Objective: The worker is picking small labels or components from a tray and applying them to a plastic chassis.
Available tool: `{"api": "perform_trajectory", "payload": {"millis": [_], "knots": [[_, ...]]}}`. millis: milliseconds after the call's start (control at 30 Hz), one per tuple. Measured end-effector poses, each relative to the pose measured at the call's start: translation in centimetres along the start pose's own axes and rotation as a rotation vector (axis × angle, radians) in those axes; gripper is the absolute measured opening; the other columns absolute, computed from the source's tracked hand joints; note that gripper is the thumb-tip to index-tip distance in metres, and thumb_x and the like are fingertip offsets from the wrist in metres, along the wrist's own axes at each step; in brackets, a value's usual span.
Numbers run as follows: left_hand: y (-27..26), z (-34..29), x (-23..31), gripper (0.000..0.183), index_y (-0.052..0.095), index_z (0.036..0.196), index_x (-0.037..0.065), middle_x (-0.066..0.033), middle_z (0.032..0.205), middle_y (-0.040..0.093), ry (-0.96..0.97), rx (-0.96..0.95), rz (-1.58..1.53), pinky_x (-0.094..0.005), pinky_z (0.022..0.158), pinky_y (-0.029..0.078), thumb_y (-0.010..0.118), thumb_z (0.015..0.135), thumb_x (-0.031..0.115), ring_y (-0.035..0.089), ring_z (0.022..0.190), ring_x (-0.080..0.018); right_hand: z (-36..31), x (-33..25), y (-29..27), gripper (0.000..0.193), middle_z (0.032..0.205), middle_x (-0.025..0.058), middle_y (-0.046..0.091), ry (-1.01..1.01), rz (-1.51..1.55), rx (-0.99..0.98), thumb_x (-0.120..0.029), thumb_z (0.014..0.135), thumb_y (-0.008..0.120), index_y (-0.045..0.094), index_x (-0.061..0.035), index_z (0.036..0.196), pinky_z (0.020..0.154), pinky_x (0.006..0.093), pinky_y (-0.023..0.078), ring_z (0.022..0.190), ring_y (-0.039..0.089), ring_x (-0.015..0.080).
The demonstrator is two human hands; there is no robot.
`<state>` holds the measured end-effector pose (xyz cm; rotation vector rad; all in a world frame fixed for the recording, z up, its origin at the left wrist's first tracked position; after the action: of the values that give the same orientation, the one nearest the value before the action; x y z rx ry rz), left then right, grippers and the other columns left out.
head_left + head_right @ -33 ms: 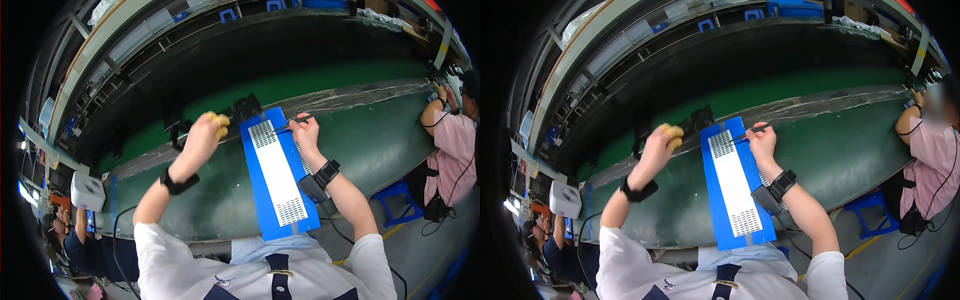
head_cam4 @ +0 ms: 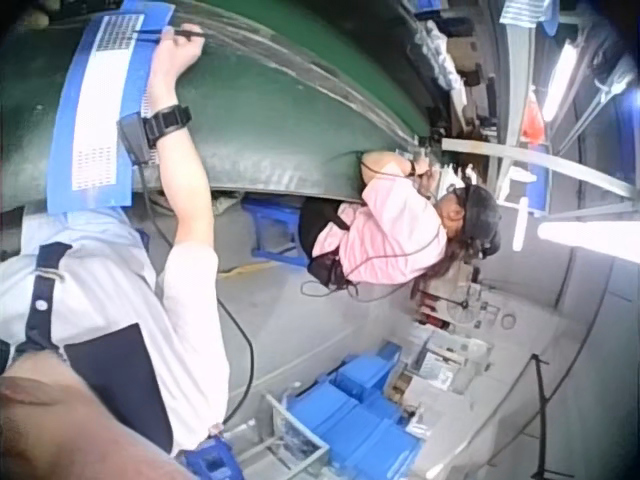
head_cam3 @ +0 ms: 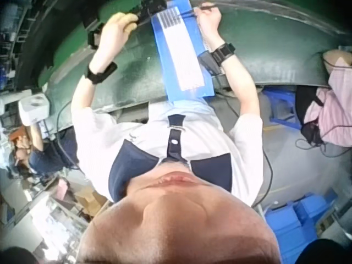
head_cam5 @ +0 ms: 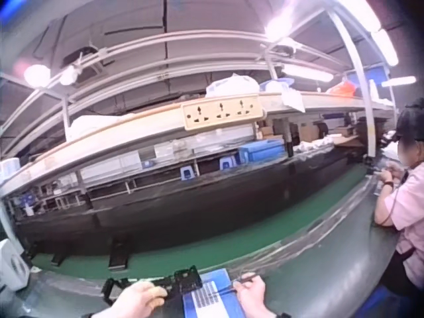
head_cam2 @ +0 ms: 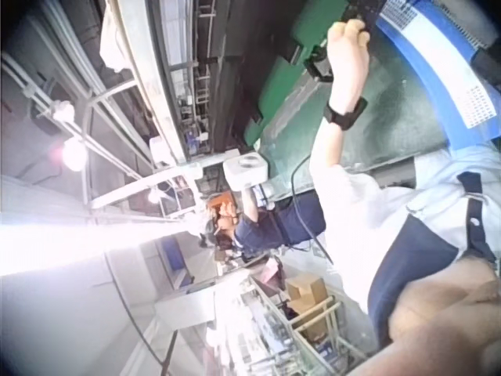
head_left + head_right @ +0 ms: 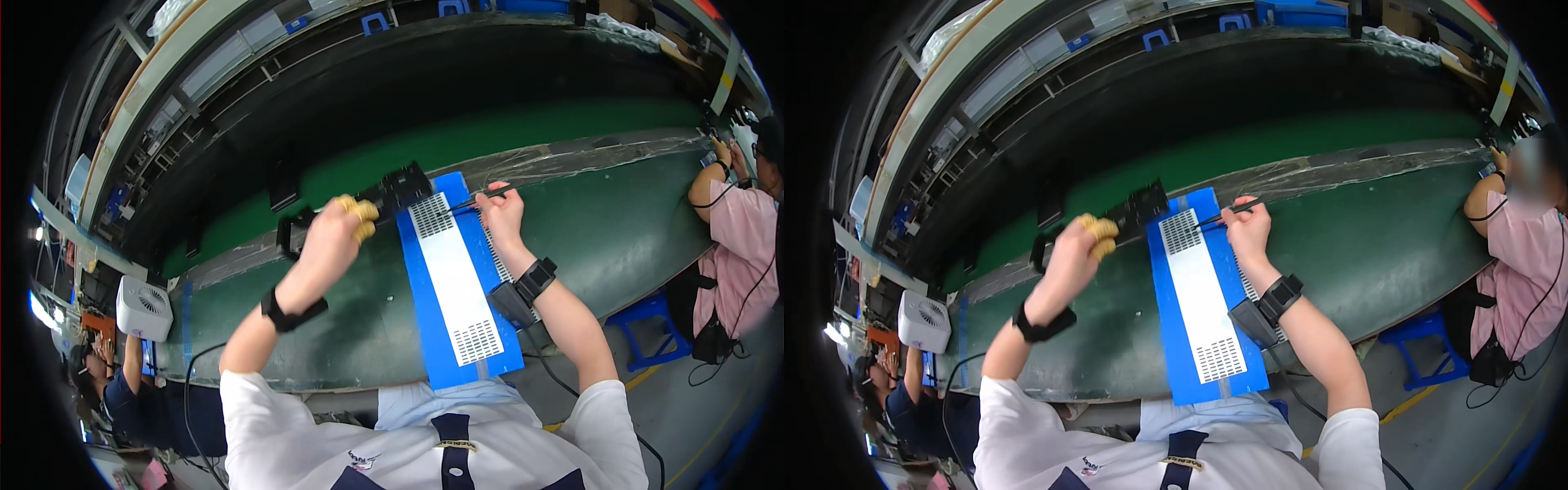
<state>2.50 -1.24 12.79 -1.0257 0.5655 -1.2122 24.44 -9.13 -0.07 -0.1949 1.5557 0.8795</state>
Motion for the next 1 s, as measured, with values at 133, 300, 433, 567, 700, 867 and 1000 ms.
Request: {"api": "perform_trajectory", "payload": {"millis": [133, 300, 433, 567, 700, 867, 1000], "knots": [[0.4, -5.9, 4.8, 0.018, 0.059, 0.079, 0.005, -0.0089, 0.072, 0.051, 0.010, -0.059, 0.006, -0.0313, 0.059, 0.044, 0.062, 0.061, 0.004, 0.050, 0.067, -0.0245, 0.1, 0.2, 0.2, 0.023, 0.057, 0.0099, 0.055, -0.019, 0.034, -0.008, 0.004, 0.069, 0.055, 0.039, -0.0025, 0.085, 0.032, 0.0197, 0.030, 0.037, 0.042, 0.0077], [4.3, -8.8, 6.8, 0.017, 0.058, 0.079, 0.002, -0.0097, 0.074, 0.052, -0.131, -0.185, -0.080, -0.0341, 0.061, 0.043, 0.062, 0.062, 0.007, 0.051, 0.070, -0.0268, 0.0, -0.5, 0.5, 0.024, 0.057, 0.0094, 0.054, -0.031, 0.045, -0.002, 0.003, 0.069, 0.055, 0.039, -0.0017, 0.087, 0.033, 0.0200, 0.027, 0.037, 0.038, 0.0071], [2.1, -8.7, 7.7, 0.045, 0.051, 0.100, 0.003, -0.0132, 0.091, 0.051, -0.288, -0.117, -0.101, -0.0343, 0.071, 0.041, 0.067, 0.059, 0.013, 0.048, 0.084, -0.0290, -0.7, -1.4, 0.7, 0.025, 0.058, 0.0115, 0.055, -0.012, 0.061, -0.045, 0.002, 0.070, 0.055, 0.040, -0.0006, 0.088, 0.033, 0.0202, 0.026, 0.036, 0.037, 0.0071], [0.2, -11.3, 5.4, 0.074, 0.040, 0.113, -0.003, -0.0204, 0.111, 0.041, -0.278, -0.108, 0.185, -0.0388, 0.088, 0.031, 0.072, 0.052, 0.024, 0.041, 0.100, -0.0329, -3.1, -4.2, 2.3, 0.027, 0.059, 0.0121, 0.055, 0.131, 0.068, -0.203, 0.000, 0.070, 0.055, 0.040, 0.0017, 0.091, 0.034, 0.0202, 0.025, 0.036, 0.036, 0.0067], [0.6, -13.0, 3.6, 0.072, 0.039, 0.114, -0.004, -0.0218, 0.110, 0.043, -0.409, -0.360, 0.038, -0.0398, 0.090, 0.028, 0.068, 0.058, 0.031, 0.038, 0.104, -0.0324, -7.2, -4.7, 5.0, 0.023, 0.060, 0.0095, 0.055, 0.246, -0.035, -0.505, -0.001, 0.072, 0.053, 0.041, -0.0030, 0.091, 0.033, 0.0184, 0.021, 0.034, 0.031, 0.0045], [1.0, -13.4, 4.1, 0.066, 0.042, 0.112, -0.002, -0.0166, 0.108, 0.045, -0.371, -0.220, 0.002, -0.0366, 0.085, 0.030, 0.066, 0.059, 0.030, 0.040, 0.100, -0.0298, -9.4, -1.9, 6.5, 0.023, 0.060, 0.0102, 0.057, 0.274, -0.154, -0.634, 0.004, 0.071, 0.053, 0.039, -0.0023, 0.089, 0.030, 0.0186, 0.024, 0.033, 0.036, 0.0054], [1.2, -13.5, 4.2, 0.066, 0.044, 0.112, 0.001, -0.0125, 0.107, 0.046, -0.389, -0.146, -0.005, -0.0360, 0.085, 0.031, 0.067, 0.057, 0.029, 0.041, 0.099, -0.0271, -10.0, -1.3, 6.5, 0.024, 0.063, 0.0105, 0.058, 0.260, -0.209, -0.633, 0.006, 0.072, 0.052, 0.038, -0.0037, 0.089, 0.031, 0.0176, 0.026, 0.038, 0.043, 0.0048]]}}
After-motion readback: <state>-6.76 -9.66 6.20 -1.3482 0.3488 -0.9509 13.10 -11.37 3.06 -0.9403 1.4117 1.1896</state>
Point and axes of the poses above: each hand's wrist, its own z-axis towards the middle knuckle, its own y-axis out of the palm, x = y × z, the point moved 1 cm from there along z, towards the middle knuckle
